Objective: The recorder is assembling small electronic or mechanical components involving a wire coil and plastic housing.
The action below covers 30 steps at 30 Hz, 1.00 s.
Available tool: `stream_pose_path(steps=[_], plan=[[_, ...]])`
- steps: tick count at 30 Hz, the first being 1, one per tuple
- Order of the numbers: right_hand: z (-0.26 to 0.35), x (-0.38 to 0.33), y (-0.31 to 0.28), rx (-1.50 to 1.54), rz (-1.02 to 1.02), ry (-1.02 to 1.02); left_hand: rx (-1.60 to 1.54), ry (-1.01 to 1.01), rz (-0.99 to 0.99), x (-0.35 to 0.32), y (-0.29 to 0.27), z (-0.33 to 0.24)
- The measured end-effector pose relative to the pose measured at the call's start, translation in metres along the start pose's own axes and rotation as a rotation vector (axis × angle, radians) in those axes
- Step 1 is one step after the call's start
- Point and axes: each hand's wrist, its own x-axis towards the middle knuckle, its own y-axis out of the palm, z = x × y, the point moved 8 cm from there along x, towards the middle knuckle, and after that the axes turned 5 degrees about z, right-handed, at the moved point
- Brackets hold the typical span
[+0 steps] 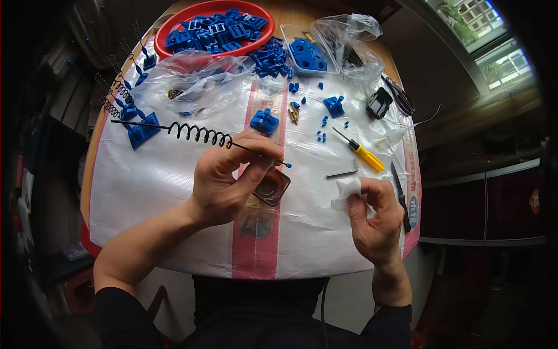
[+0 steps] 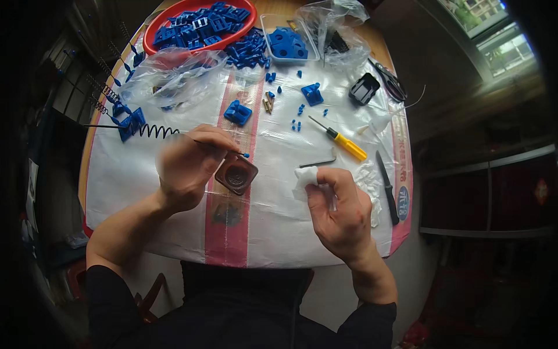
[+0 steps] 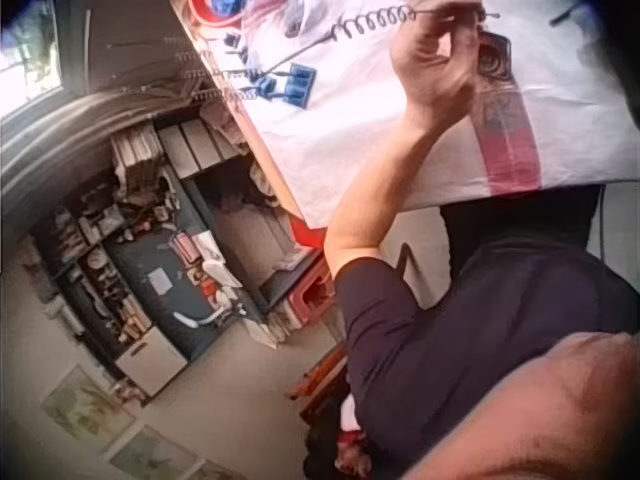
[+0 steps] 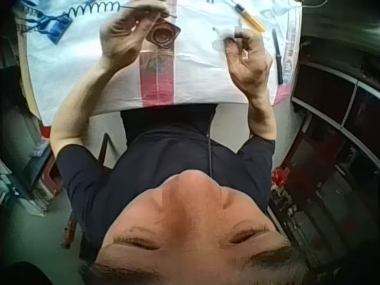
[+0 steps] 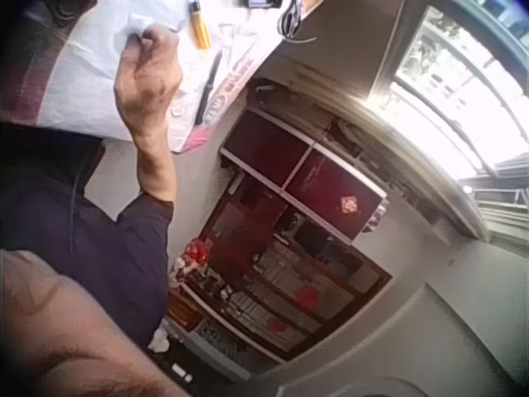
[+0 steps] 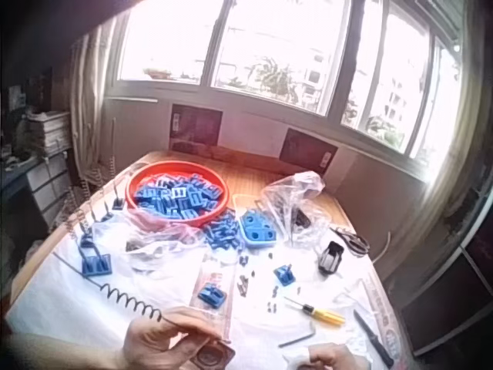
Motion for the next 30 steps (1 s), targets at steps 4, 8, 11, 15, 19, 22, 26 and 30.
stream_pose_path(steps=[4,8,11,15,19,22,26,30], plan=[[0.029,0.03,0.014,0.002,-0.046,-0.153,-0.004,-0.024,-0.001,-0.001,0.001,0.001],[0.05,0.042,0.033,-0.085,-0.043,-0.346,-0.05,-0.061,-0.03,-0.001,-0.002,0.002],[0.05,0.043,0.046,-0.187,-0.013,-0.389,-0.031,-0.066,-0.117,0.0,-0.005,-0.002],[0.047,0.041,0.052,-0.244,-0.015,-0.42,0.009,-0.059,-0.047,-0.001,-0.003,-0.001],[0.058,0.039,0.027,-0.216,-0.142,-0.421,-0.019,-0.055,-0.065,-0.003,-0.005,0.004],[0.046,0.042,0.017,-0.205,-0.184,-0.354,-0.03,-0.064,-0.063,-0.002,-0.006,0.003],[0.043,0.047,0.022,-0.23,-0.078,-0.35,-0.024,-0.049,-0.055,-0.002,-0.006,0.002],[0.046,0.05,0.033,-0.237,-0.028,-0.35,-0.016,-0.047,-0.054,-0.001,-0.006,0.001]])
